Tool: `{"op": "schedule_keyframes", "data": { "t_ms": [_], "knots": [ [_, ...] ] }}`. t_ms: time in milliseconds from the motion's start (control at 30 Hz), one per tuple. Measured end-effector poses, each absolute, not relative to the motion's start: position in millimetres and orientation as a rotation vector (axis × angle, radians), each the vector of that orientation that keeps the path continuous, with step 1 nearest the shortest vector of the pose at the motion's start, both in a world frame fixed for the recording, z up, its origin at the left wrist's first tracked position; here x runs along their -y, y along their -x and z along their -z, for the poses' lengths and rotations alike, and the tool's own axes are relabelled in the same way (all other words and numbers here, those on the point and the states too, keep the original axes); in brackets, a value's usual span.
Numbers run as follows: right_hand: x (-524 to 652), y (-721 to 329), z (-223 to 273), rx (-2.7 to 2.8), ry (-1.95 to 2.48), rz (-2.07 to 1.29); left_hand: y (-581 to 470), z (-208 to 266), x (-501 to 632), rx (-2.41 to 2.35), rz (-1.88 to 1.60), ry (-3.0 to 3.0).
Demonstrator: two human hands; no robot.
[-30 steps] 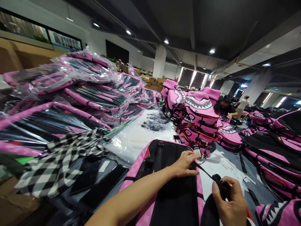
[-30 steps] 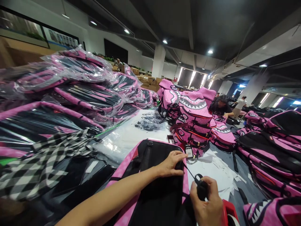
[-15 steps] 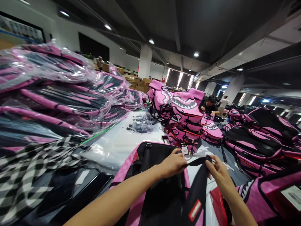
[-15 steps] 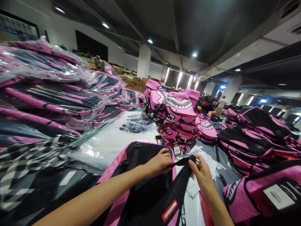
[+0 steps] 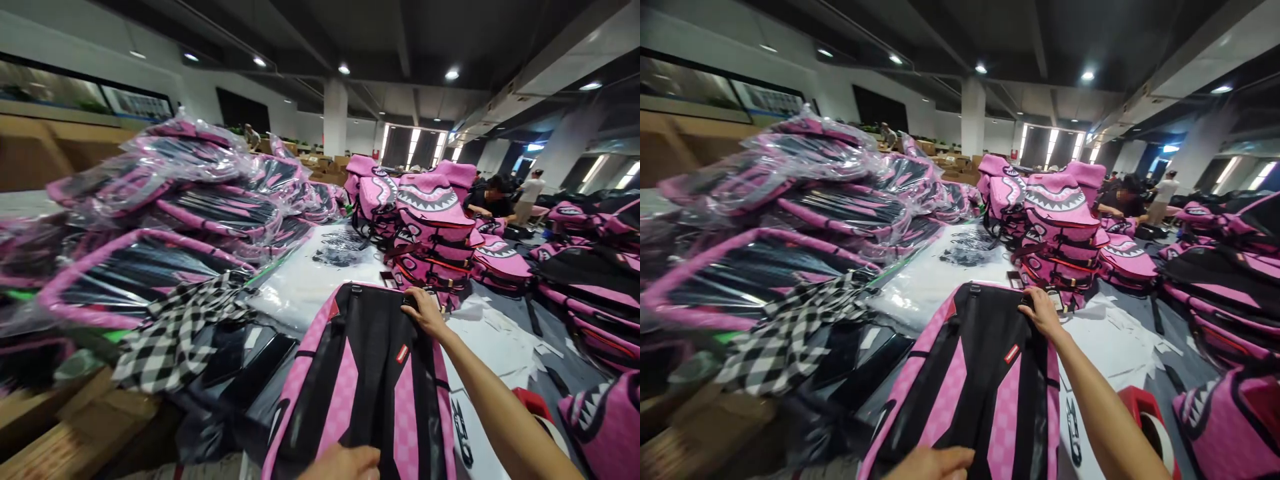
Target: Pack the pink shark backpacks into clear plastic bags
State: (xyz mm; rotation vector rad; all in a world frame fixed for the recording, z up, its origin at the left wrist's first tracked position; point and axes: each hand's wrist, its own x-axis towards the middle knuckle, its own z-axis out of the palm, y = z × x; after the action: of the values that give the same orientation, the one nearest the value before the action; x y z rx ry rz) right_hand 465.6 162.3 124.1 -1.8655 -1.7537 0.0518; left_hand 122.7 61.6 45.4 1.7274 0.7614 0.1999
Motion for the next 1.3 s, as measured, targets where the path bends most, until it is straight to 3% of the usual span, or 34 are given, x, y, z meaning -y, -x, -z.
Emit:
{"op": "schedule_keyframes", "data": {
  "t_ms": [167, 233, 467, 633, 1000, 1300],
  "knots": [
    [-176, -458, -101, 1.873, 1.837, 0.077, -138, -124, -192, -1.000, -0.949, -2.076],
    [-179, -456, -93, 1.957, 1.781, 0.204, -161, -135, -252, -1.133, -1.031, -2.062],
    [-178, -456, -88, 1.878, 1.549, 0.069, -226, -106, -350, -1.271, -0.912, -1.923],
    [-173, -452, -85, 1.798, 1.493, 0.052, -223, -99, -322, -1.198, -1.017, -2.077],
    [-139, -420, -64, 1.839, 1.609, 0.354, -188, -75, -251, -0.930, -0.993, -2.551],
    [-100, -429, -33, 2.034, 1.690, 0.242, -173, -36, -228, -0.854, -0.560, -2.847]
  ]
}}
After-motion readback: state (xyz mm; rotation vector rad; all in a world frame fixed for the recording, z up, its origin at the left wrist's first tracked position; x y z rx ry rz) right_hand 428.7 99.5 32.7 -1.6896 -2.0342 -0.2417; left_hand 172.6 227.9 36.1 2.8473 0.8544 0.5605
